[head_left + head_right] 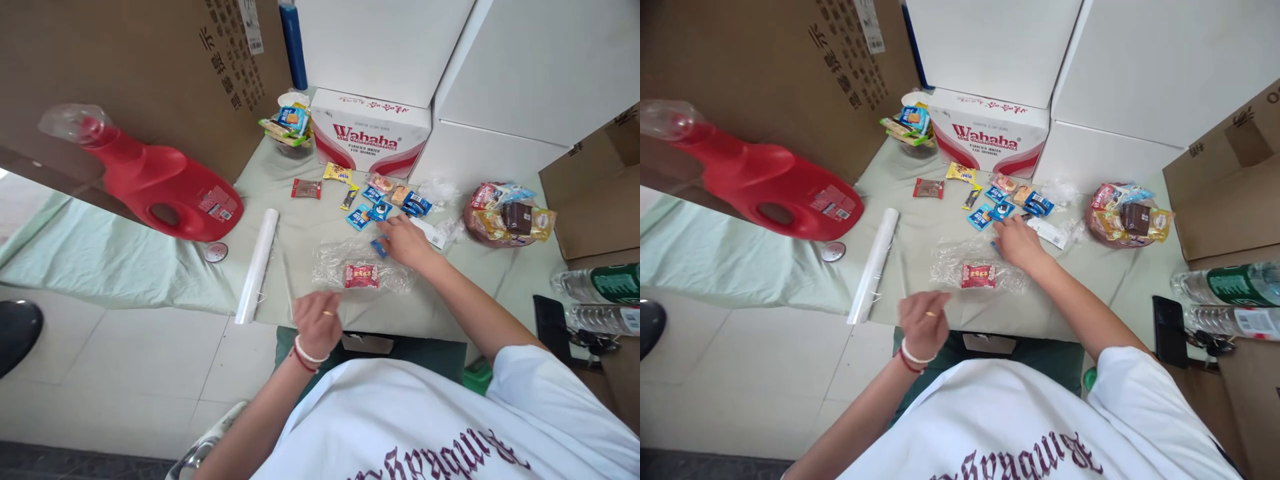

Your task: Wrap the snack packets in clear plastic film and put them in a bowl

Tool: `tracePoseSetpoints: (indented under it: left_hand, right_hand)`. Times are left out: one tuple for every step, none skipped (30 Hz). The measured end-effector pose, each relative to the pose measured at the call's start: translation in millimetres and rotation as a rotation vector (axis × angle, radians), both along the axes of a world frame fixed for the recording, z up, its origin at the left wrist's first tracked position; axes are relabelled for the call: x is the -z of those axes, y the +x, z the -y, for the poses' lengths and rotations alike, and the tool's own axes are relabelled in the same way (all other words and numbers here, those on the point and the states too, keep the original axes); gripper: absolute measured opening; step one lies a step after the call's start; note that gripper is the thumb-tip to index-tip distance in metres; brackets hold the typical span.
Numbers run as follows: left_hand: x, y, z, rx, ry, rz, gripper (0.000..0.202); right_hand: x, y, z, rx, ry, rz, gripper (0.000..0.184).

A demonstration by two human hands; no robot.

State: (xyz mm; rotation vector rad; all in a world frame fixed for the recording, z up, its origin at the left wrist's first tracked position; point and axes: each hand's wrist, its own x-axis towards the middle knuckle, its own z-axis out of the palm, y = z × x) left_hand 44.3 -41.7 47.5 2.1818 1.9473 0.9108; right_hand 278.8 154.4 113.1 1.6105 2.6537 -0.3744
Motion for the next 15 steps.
tracePoseSetpoints:
  left_hand:
    - [1.3,12,-2,0.119,-0.065,-0.032,0.043]
    - [2.5,23,-7,0.196,-0.124,-0.063,0.050]
    - [3.5,32,-14,0.235,-0.174,-0.090,0.055]
    - [4.4,39,-23,0.249,-0.215,-0.115,0.058]
    - [5.2,44,-32,0.244,-0.247,-0.135,0.060]
    - [5.9,46,-39,0.231,-0.269,-0.152,0.060]
    - [6.6,47,-45,0.218,-0.283,-0.164,0.059]
    - [7.4,46,-50,0.210,-0.291,-0.172,0.058]
    - [8.3,46,-52,0.209,-0.295,-0.175,0.057]
    - [9.5,45,-53,0.213,-0.295,-0.171,0.056]
    - [11.0,44,-52,0.220,-0.294,-0.162,0.056]
    - [12.9,44,-52,0.227,-0.292,-0.147,0.055]
    - [15.2,45,-51,0.230,-0.291,-0.124,0.055]
    - [17.9,45,-50,0.227,-0.291,-0.088,0.054]
    - [21.0,46,-50,0.222,-0.294,-0.044,0.052]
  right_hand:
    - [5.1,-11,-6,-0.052,0.003,-0.024,0.050]
    - [12.2,-23,-13,-0.094,-0.010,-0.032,0.060]
    - [20.2,-34,-18,-0.118,-0.030,-0.025,0.070]
    - [28.3,-43,-23,-0.118,-0.058,-0.010,0.075]
    - [35.4,-50,-27,-0.100,-0.086,0.003,0.074]
    - [40.8,-55,-30,-0.076,-0.114,0.009,0.068]
    - [44.1,-58,-32,-0.053,-0.141,0.007,0.057]
    - [45.0,-58,-33,-0.037,-0.167,0.001,0.044]
    - [43.7,-56,-32,-0.034,-0.190,-0.015,0.034]
    - [40.7,-53,-29,-0.047,-0.205,-0.044,0.028]
    - [36.7,-49,-24,-0.074,-0.212,-0.086,0.025]
    - [32.4,-44,-17,-0.110,-0.213,-0.136,0.025]
    - [28.7,-39,-8,-0.157,-0.208,-0.186,0.026]
    - [26.4,-34,3,-0.215,-0.199,-0.227,0.028]
    - [26.0,-29,15,-0.280,-0.192,-0.250,0.030]
